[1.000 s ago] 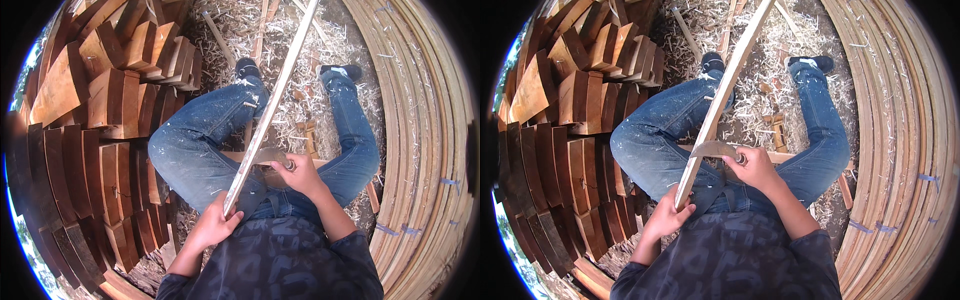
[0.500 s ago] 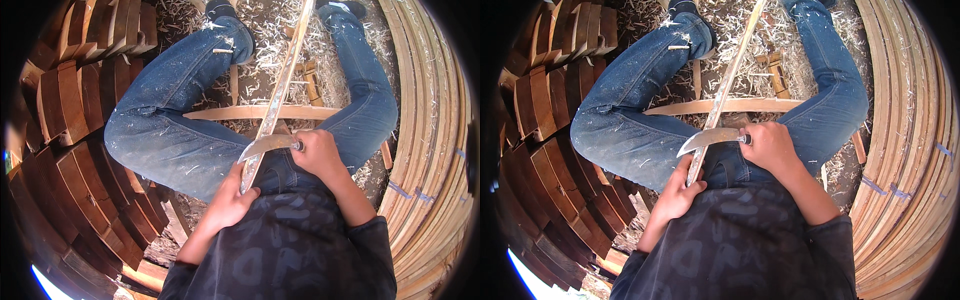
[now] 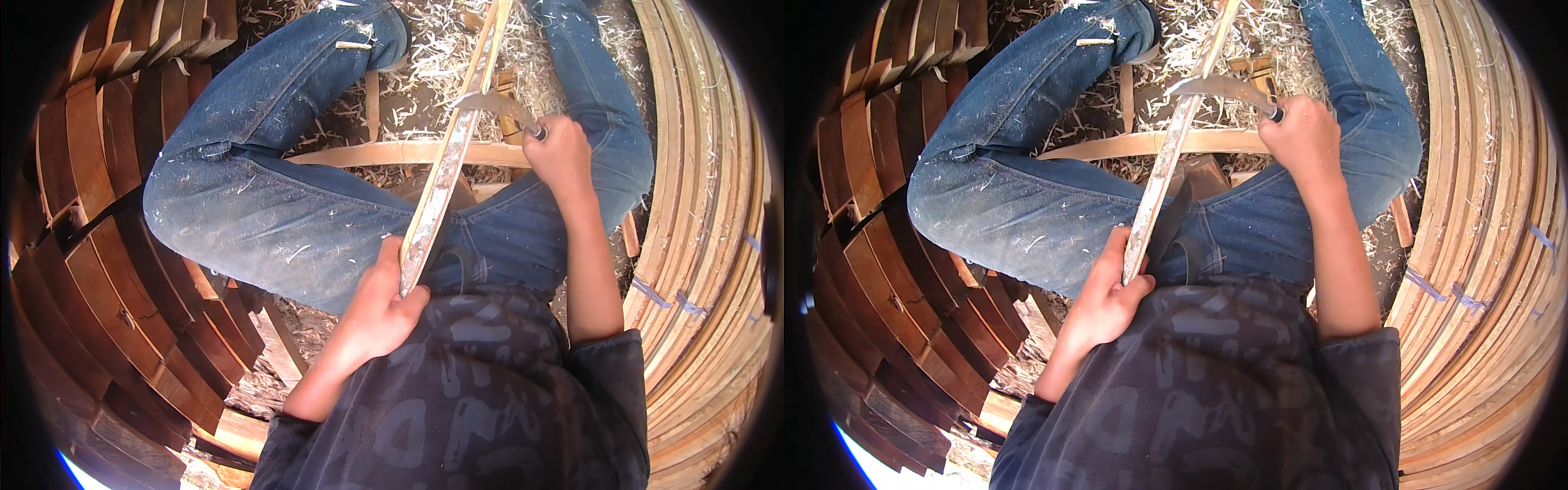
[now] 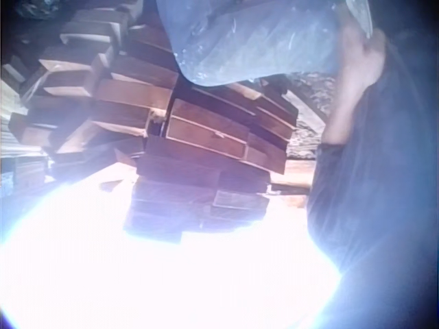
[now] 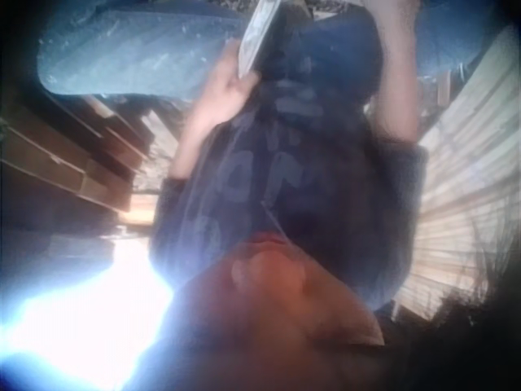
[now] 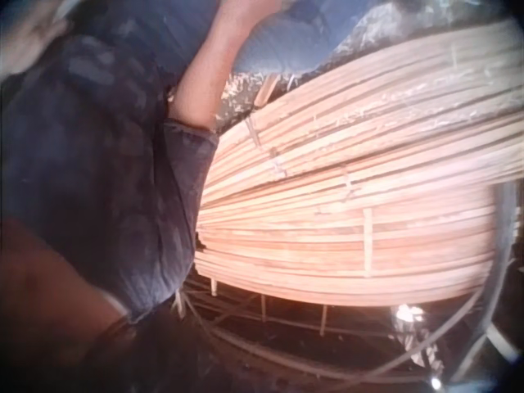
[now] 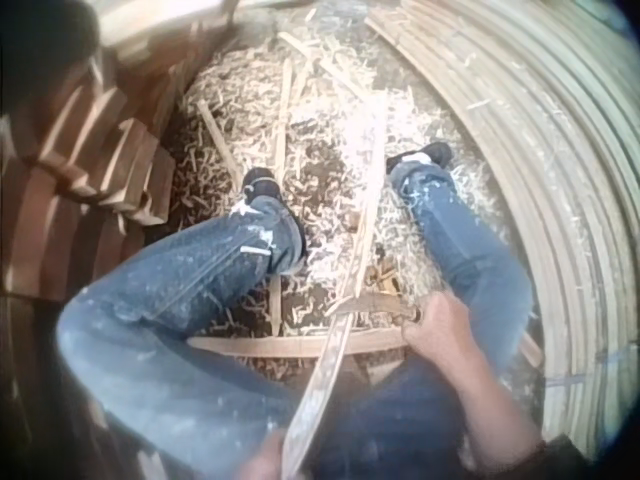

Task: The person is sitting cross-legged and using a curved knife to shave and shape a long, thin piece of light-colored wood. They hold the wood with their left hand and use the knife in their right hand to remove thin strips of wood, refining the piece's surface and edges.

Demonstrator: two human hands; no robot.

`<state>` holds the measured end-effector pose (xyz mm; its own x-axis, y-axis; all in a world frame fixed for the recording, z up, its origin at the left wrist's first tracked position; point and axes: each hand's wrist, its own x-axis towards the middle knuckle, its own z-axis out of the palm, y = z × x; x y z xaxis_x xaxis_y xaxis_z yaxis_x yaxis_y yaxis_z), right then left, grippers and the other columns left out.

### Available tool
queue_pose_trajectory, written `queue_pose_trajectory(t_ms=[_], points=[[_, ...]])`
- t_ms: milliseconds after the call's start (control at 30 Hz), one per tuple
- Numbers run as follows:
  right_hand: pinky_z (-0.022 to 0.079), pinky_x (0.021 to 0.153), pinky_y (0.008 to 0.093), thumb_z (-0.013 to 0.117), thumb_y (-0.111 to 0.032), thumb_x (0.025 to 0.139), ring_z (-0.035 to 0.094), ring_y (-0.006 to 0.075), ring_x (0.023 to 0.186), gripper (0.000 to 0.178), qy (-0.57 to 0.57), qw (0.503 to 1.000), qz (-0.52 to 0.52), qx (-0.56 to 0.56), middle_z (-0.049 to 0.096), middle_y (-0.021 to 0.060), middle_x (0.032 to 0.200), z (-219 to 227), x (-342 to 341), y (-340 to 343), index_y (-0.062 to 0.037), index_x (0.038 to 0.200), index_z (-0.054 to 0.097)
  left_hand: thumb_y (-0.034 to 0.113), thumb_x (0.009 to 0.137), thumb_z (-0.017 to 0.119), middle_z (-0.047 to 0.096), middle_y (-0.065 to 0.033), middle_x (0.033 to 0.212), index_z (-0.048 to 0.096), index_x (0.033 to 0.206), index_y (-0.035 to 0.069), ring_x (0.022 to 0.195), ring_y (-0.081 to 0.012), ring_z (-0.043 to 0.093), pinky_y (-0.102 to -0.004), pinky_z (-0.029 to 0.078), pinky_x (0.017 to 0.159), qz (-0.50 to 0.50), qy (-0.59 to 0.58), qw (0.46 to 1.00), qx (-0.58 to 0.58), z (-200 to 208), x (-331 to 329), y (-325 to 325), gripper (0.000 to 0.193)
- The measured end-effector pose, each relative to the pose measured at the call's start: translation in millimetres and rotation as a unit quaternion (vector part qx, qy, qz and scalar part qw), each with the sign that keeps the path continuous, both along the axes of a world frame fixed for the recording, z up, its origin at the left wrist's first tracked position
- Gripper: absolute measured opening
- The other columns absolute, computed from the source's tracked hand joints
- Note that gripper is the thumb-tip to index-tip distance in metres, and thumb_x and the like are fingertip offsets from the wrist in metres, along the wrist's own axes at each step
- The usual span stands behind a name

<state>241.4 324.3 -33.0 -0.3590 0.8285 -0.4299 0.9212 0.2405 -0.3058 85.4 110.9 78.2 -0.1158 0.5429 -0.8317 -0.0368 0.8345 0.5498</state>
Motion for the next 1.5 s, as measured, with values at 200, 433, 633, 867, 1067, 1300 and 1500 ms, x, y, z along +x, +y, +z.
queue_pose_trajectory(t_ms=[200, 433, 633, 867, 1067, 1300, 1500], points=[[0.052, 0.066, 0.0442, 0.064, -0.022, 0.074, 0.065, 0.0364, 0.068, 0.022, -0.005, 0.998, 0.063, -0.011, 0.064, 0.0215, 0.069, 24, -4, -11, -0.0023, 0.081, 0.072, 0.004, 0.075, 0.057, 0.048, -0.004, 0.082, 0.046, 0.112, 0.002, 0.076, -0.014, 0.047, -0.0268, 0.039, 0.071, 0.025, -0.013, 0.999, 0.015, -7, -3, -6, 0.038], [0.053, 0.064, 0.0438, 0.065, -0.025, 0.075, 0.065, 0.0366, 0.068, 0.025, 0.034, 0.993, 0.117, -0.009, 0.065, 0.0216, 0.071, 34, -18, -36, -0.001, 0.079, 0.071, 0.002, 0.074, 0.055, 0.046, -0.0027, 0.08, 0.045, 0.111, 0.002, 0.077, -0.0125, 0.045, -0.0263, 0.038, 0.069, 0.019, -0.022, 1.0, -0.006, -6, -3, -2, 0.039], [0.053, 0.073, 0.0463, 0.061, -0.023, 0.071, 0.066, 0.0403, 0.078, 0.029, -0.017, 0.995, 0.07, 0.063, 0.066, 0.0248, 0.08, -13, -17, 39, 0.0012, 0.083, 0.069, 0.0, 0.072, 0.052, 0.044, -0.0024, 0.079, 0.045, 0.111, 0.001, 0.074, -0.0118, 0.044, -0.0252, 0.037, 0.067, 0.012, -0.029, 0.999, 0.008, -13, -6, -5, 0.039], [0.053, 0.075, 0.0467, 0.061, -0.025, 0.07, 0.066, 0.0398, 0.081, 0.03, -0.028, 0.991, 0.102, 0.088, 0.067, 0.0238, 0.084, -30, -24, 68, 0.0002, 0.084, 0.069, 0.003, 0.074, 0.047, 0.046, -0.0037, 0.078, 0.047, 0.109, -0.001, 0.069, -0.0127, 0.045, -0.0266, 0.038, 0.061, 0.009, -0.022, 0.999, 0.022, -22, -9, 1, 0.036], [0.053, 0.076, 0.0472, 0.061, -0.025, 0.072, 0.066, 0.039, 0.082, 0.029, -0.017, 0.995, 0.088, 0.052, 0.067, 0.0241, 0.084, -28, -29, 60, 0.0005, 0.084, 0.069, 0.001, 0.074, 0.046, 0.044, -0.0014, 0.077, 0.047, 0.111, 0.001, 0.061, -0.0085, 0.043, -0.0237, 0.036, 0.054, 0.054, -0.068, 0.996, 0.011, -26, -10, -3, 0.038], [0.053, 0.074, 0.0471, 0.06, -0.022, 0.073, 0.066, 0.0396, 0.079, 0.026, -0.033, 0.978, 0.201, -0.036, 0.066, 0.0239, 0.081, 29, -37, 4, 0.0012, 0.082, 0.069, 0.0, 0.073, 0.048, 0.044, -0.0009, 0.077, 0.046, 0.112, 0.002, 0.063, -0.0086, 0.042, -0.0236, 0.036, 0.056, 0.025, -0.031, 0.999, 0.006, -28, -9, -6, 0.039], [0.052, 0.078, 0.0472, 0.058, -0.025, 0.076, 0.066, 0.0402, 0.085, 0.032, -0.067, 0.993, 0.074, 0.063, 0.067, 0.0253, 0.086, -29, -24, 94, 0.0024, 0.087, 0.069, 0.001, 0.072, 0.049, 0.045, -0.0026, 0.079, 0.046, 0.11, 0.001, 0.071, -0.0127, 0.044, -0.0258, 0.038, 0.064, 0.003, 0.024, 1.0, 0.005, -13, 1, 3, 0.039]])
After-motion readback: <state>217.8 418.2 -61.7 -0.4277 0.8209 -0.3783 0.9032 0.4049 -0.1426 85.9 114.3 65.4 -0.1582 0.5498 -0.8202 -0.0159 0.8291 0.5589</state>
